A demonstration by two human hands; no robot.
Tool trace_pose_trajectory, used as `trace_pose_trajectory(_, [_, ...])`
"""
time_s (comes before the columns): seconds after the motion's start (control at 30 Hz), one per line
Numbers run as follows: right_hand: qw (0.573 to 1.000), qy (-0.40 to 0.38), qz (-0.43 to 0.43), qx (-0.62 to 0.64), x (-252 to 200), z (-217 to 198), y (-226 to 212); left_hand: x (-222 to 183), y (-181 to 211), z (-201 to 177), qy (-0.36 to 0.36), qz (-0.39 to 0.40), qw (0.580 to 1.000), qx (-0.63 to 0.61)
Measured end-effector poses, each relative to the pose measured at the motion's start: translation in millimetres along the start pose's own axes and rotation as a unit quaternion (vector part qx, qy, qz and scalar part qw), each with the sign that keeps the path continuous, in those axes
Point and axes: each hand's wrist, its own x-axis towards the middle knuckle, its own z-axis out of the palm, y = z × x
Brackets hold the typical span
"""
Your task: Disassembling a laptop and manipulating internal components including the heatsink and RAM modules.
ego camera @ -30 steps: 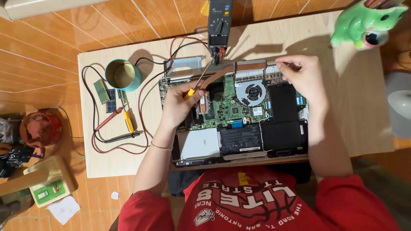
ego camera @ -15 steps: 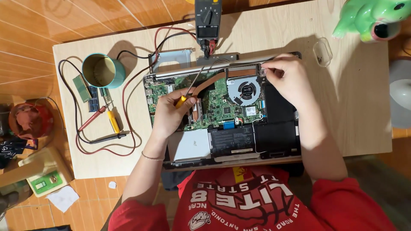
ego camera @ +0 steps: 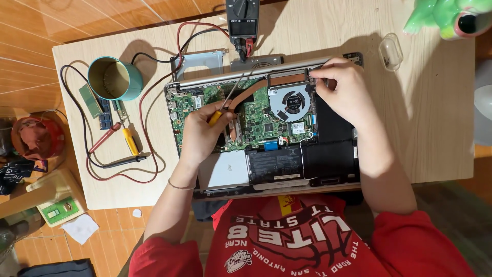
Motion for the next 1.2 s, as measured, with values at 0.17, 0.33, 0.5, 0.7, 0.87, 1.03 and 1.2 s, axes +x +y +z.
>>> trace_pose_trajectory(0.17, [1.000, -0.001, 0.009, 0.010, 0, 1, 2, 1, -2, 1, -0.007, -0.072, 0.995, -0.064])
trace_pose_trajectory(0.33, [1.000, 0.000, 0.015, 0.007, 0, 2, 4, 2, -9, 0, -0.012, -0.075, 0.991, -0.113])
trace_pose_trajectory(0.5, [0.999, -0.007, 0.029, 0.024, 0, 2, 4, 3, -5, 2, -0.013, -0.066, 0.991, -0.119])
trace_pose_trajectory(0.7, [0.999, 0.007, 0.038, 0.028, 1, 4, 3, 1, 21, 3, 0.005, -0.051, 0.999, 0.009])
trace_pose_trajectory(0.87, [0.996, 0.067, 0.056, 0.004, 2, 16, 6, -3, 22, 7, 0.038, -0.008, 0.996, 0.083])
trace_pose_trajectory(1.03, [0.995, 0.080, 0.059, 0.000, 2, 20, 9, -6, 14, 11, 0.082, 0.127, 0.973, 0.174])
trace_pose_trajectory(1.2, [0.994, 0.094, 0.053, -0.012, 0, 21, 9, -13, 23, 9, 0.099, 0.163, 0.954, 0.233])
